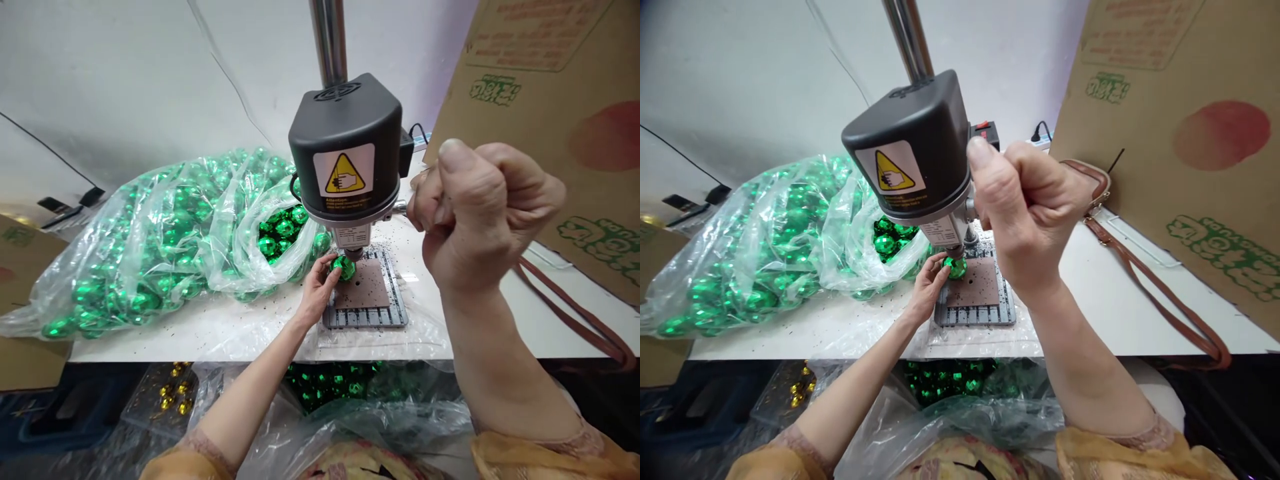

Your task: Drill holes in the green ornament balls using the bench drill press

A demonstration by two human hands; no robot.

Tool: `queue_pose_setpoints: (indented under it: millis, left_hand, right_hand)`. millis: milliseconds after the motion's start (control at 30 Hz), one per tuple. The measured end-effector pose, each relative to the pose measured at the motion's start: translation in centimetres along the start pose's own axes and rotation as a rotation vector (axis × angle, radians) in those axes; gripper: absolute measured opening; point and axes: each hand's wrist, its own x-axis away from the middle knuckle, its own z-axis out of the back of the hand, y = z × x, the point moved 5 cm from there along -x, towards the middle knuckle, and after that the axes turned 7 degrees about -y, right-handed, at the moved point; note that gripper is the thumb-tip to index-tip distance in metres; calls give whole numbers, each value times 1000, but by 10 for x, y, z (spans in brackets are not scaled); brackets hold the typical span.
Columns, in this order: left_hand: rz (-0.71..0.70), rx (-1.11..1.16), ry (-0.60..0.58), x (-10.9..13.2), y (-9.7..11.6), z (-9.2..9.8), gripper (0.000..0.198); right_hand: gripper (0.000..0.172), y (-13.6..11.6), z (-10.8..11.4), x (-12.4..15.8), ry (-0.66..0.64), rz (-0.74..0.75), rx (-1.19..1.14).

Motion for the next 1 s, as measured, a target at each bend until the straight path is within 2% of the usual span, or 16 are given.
queue_pose_setpoints:
  millis: [333,467,567,867,1000]
  left_hand:
    - [-60,-193,-29,-1,-8,-7,47]
    - [-85,-313,-42,0,-5,-6,55]
    - [-106,-395,-91,2,-1,-11,54]
    - [-46,-339,-121,4,-7,-16,56]
    - [-46,-319,-120,4,-11,-15,55]
  right_hand:
    - [43,-2,-2,1,-22,-20,-18]
    - [42,-3,-2,1,-30,-20,-20]
    - [43,-3,-1,1,-21,-9,-20]
    - [44,0,0,4,-33,0,-23]
    - [47,-4,0,15,29,38,22]
